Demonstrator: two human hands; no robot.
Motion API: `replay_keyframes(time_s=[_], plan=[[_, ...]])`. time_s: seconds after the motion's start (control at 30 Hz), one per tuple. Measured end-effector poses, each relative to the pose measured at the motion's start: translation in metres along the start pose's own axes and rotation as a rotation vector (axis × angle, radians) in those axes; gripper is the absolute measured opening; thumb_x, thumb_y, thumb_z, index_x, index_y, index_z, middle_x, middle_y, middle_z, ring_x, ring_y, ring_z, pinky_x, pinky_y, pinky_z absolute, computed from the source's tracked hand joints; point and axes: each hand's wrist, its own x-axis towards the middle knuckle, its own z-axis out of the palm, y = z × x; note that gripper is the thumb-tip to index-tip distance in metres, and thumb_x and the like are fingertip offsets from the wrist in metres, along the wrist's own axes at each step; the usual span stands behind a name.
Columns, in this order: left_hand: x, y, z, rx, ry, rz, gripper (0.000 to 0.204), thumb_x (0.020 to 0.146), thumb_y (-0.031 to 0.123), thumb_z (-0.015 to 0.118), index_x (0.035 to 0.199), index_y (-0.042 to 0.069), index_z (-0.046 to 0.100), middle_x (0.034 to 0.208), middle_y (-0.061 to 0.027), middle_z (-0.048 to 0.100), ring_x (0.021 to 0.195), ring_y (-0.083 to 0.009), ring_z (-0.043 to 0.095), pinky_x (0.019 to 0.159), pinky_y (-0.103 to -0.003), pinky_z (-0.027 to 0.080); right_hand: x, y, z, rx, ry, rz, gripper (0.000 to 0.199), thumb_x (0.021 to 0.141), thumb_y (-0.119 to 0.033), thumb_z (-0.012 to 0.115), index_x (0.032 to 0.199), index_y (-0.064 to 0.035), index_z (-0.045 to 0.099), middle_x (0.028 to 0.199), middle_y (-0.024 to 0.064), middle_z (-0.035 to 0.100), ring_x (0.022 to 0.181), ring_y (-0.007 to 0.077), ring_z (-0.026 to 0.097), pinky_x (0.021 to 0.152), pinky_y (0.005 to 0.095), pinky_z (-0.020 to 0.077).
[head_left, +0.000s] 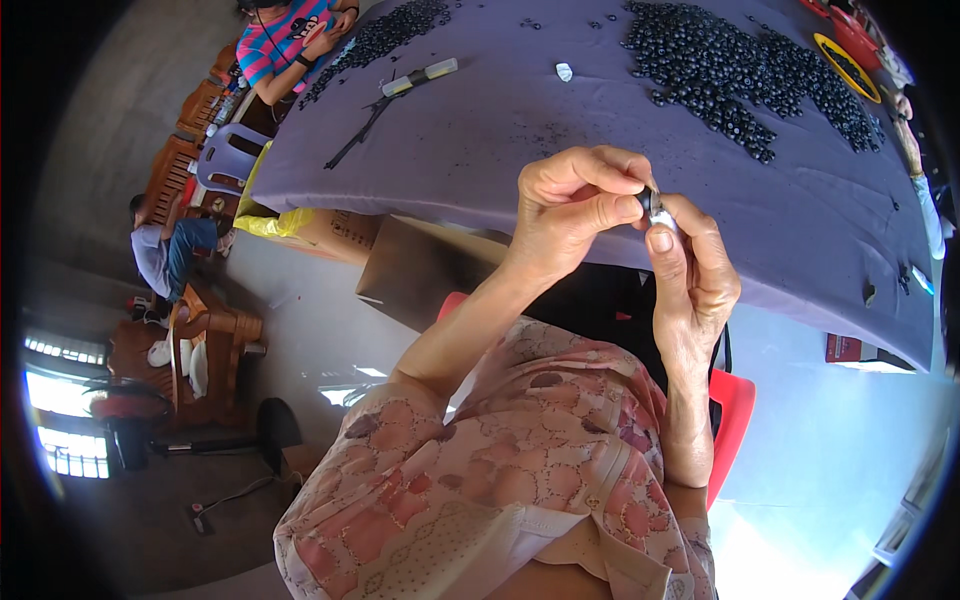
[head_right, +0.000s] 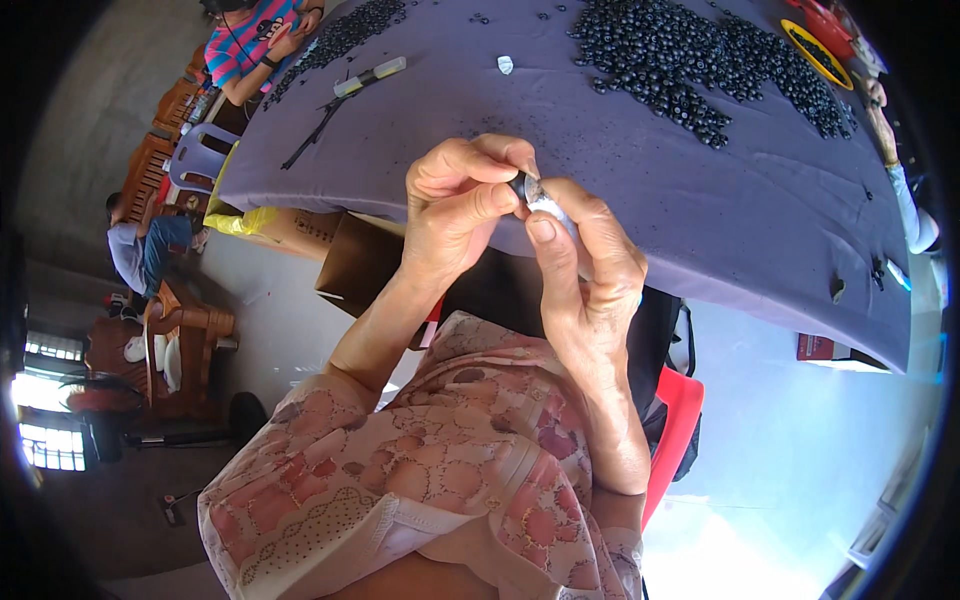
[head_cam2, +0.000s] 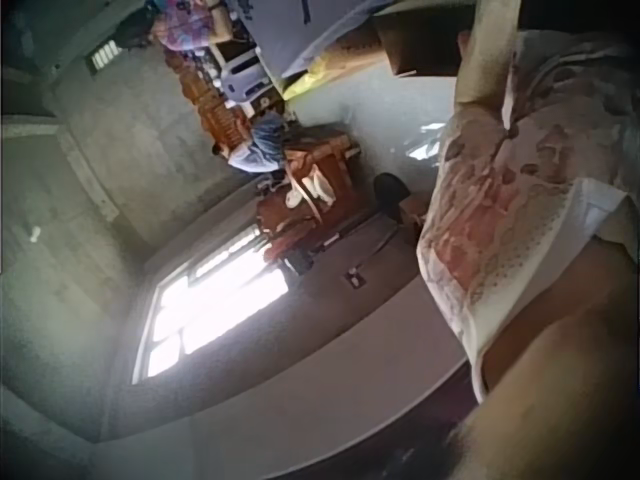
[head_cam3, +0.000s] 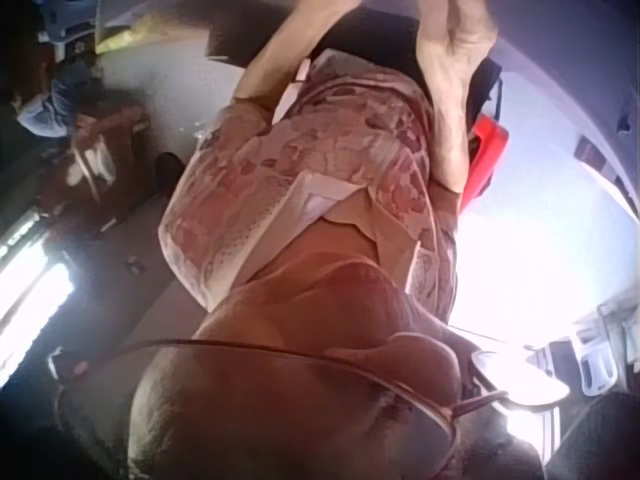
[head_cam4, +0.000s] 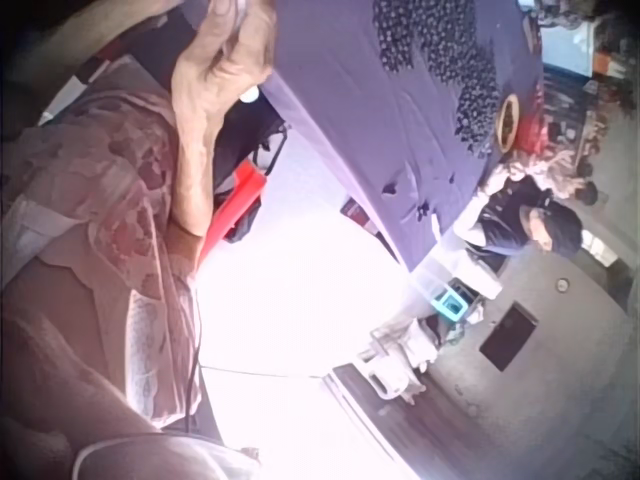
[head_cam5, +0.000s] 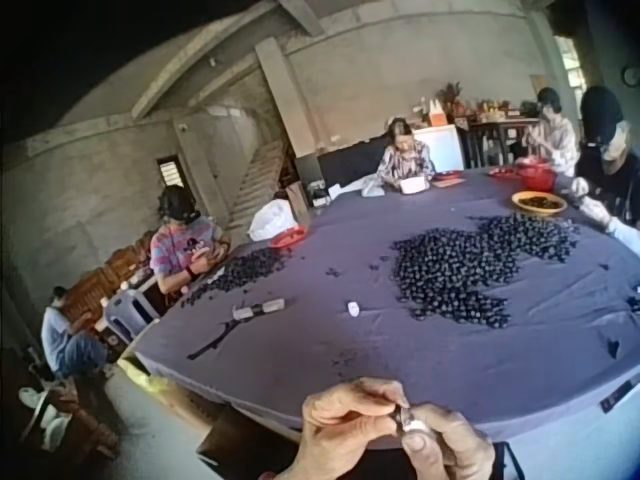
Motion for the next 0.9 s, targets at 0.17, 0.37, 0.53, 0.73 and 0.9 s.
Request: replay_keyframes(time_s=[0.17, 0.37, 0.53, 0.73, 0.9], plan=[[0.000, -0.002, -0.002, -0.095, -0.019, -0.035, 0.013, 0.076, 0.001, 0.058, 0.089, 0.006, 0.059, 0.094, -0.0142, 0.055, 0.072, -0.0145, 0.055, 0.064, -0.024, 0.046, 0.000, 0.003, 0.002, 0.083, -0.005, -0.008, 0.017, 0.084, -0.012, 0.054, 0.098, -0.0019, 0.057, 0.086, 0.0031, 0.058, 0.080, 0.0076, 0.050, 0.074, 0.0203, 0.0394], [0.002, -0.003, -0.005, -0.187, -0.024, -0.091, 0.015, 0.078, 0.004, 0.057, 0.092, 0.010, 0.059, 0.092, -0.0124, 0.054, 0.070, -0.0117, 0.052, 0.064, -0.022, 0.044, 0.001, 0.006, 0.000, 0.051, -0.047, -0.056, 0.020, 0.082, -0.013, 0.056, 0.099, -0.0015, 0.057, 0.090, 0.0059, 0.059, 0.084, 0.0102, 0.053, 0.074, 0.0214, 0.0407], [0.002, -0.004, -0.007, -0.199, -0.032, -0.106, 0.015, 0.078, 0.004, 0.058, 0.092, 0.011, 0.059, 0.093, -0.0131, 0.053, 0.070, -0.0114, 0.052, 0.064, -0.022, 0.044, 0.002, 0.008, 0.000, -0.063, 0.003, -0.145, 0.018, 0.078, -0.008, 0.059, 0.095, -0.0018, 0.059, 0.083, 0.0082, 0.060, 0.073, 0.0126, 0.057, 0.062, 0.0229, 0.0481], [0.002, -0.005, -0.006, -0.160, -0.033, -0.095, 0.016, 0.077, 0.003, 0.058, 0.092, 0.010, 0.059, 0.093, -0.0136, 0.053, 0.071, -0.0126, 0.052, 0.064, -0.023, 0.044, 0.002, 0.007, -0.001, -0.058, 0.012, -0.117, 0.018, 0.078, -0.005, 0.059, 0.095, -0.0014, 0.059, 0.084, 0.0082, 0.060, 0.076, 0.0131, 0.058, 0.064, 0.0234, 0.0489], [0.004, -0.007, -0.009, -0.070, -0.079, -0.037, 0.017, 0.077, 0.000, 0.057, 0.093, 0.006, 0.058, 0.091, -0.0128, 0.055, 0.071, -0.0144, 0.053, 0.065, -0.025, 0.045, 0.004, 0.008, -0.001, -0.057, 0.061, 0.005, 0.019, 0.083, -0.015, 0.055, 0.097, -0.0018, 0.058, 0.079, 0.0012, 0.055, 0.072, 0.0068, 0.049, 0.064, 0.0190, 0.0395]])
